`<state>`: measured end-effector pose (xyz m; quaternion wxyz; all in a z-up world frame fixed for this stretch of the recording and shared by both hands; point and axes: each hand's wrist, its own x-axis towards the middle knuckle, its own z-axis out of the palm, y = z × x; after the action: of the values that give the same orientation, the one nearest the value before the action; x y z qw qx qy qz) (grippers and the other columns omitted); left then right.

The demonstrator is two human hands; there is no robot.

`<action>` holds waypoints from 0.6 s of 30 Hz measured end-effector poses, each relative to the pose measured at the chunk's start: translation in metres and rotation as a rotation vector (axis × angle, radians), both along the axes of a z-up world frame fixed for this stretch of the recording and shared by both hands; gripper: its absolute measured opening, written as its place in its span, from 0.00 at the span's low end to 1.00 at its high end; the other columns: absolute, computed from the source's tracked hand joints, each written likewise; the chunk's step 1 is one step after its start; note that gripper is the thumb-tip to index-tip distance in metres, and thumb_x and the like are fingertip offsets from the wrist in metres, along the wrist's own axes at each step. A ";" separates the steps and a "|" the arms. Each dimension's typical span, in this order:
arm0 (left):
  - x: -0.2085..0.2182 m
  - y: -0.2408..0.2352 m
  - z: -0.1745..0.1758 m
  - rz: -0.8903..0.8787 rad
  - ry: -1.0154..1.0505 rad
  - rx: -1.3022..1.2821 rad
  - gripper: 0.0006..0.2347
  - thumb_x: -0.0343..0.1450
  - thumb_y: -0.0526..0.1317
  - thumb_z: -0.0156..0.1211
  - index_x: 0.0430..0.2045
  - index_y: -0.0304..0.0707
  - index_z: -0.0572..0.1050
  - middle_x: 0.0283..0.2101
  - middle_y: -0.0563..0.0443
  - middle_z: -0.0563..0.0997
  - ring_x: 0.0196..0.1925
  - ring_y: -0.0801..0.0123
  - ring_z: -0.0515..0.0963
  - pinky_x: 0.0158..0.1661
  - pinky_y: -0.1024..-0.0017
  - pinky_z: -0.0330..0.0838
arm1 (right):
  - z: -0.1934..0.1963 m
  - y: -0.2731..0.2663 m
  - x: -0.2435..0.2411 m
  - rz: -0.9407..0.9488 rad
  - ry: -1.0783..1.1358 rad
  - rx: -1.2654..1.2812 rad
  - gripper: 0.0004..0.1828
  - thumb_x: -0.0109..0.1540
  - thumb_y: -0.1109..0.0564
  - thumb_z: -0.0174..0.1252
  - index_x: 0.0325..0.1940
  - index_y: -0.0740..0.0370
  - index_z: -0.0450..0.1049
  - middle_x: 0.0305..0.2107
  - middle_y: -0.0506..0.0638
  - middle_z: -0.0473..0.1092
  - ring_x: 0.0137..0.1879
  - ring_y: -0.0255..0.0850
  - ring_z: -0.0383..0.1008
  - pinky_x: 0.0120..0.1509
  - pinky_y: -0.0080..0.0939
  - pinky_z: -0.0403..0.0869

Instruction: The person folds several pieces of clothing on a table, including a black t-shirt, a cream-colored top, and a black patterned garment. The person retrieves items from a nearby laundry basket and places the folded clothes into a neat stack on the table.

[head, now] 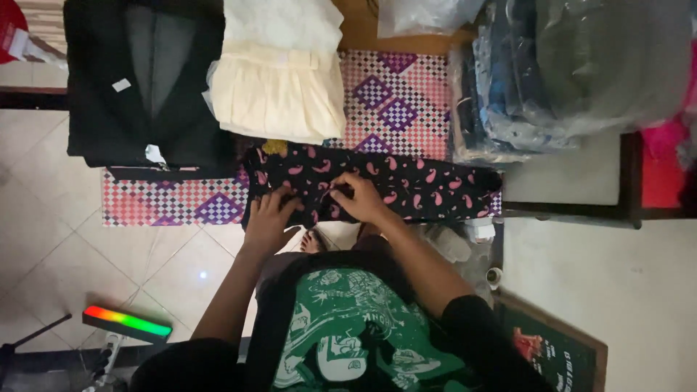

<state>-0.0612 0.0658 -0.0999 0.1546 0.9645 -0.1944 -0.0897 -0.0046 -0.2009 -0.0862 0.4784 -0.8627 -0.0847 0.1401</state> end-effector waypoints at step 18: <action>0.068 -0.013 0.036 0.561 0.313 -0.543 0.27 0.73 0.55 0.60 0.62 0.42 0.59 0.43 0.35 0.83 0.49 0.34 0.82 0.50 0.42 0.72 | -0.024 -0.002 0.032 -0.310 0.200 0.159 0.26 0.67 0.49 0.62 0.65 0.62 0.65 0.41 0.60 0.78 0.47 0.50 0.82 0.48 0.46 0.80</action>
<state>0.0069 0.0530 -0.0638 0.4492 0.8791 0.0851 -0.1351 0.0276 -0.2025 -0.1103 0.5669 -0.8068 0.0861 0.1427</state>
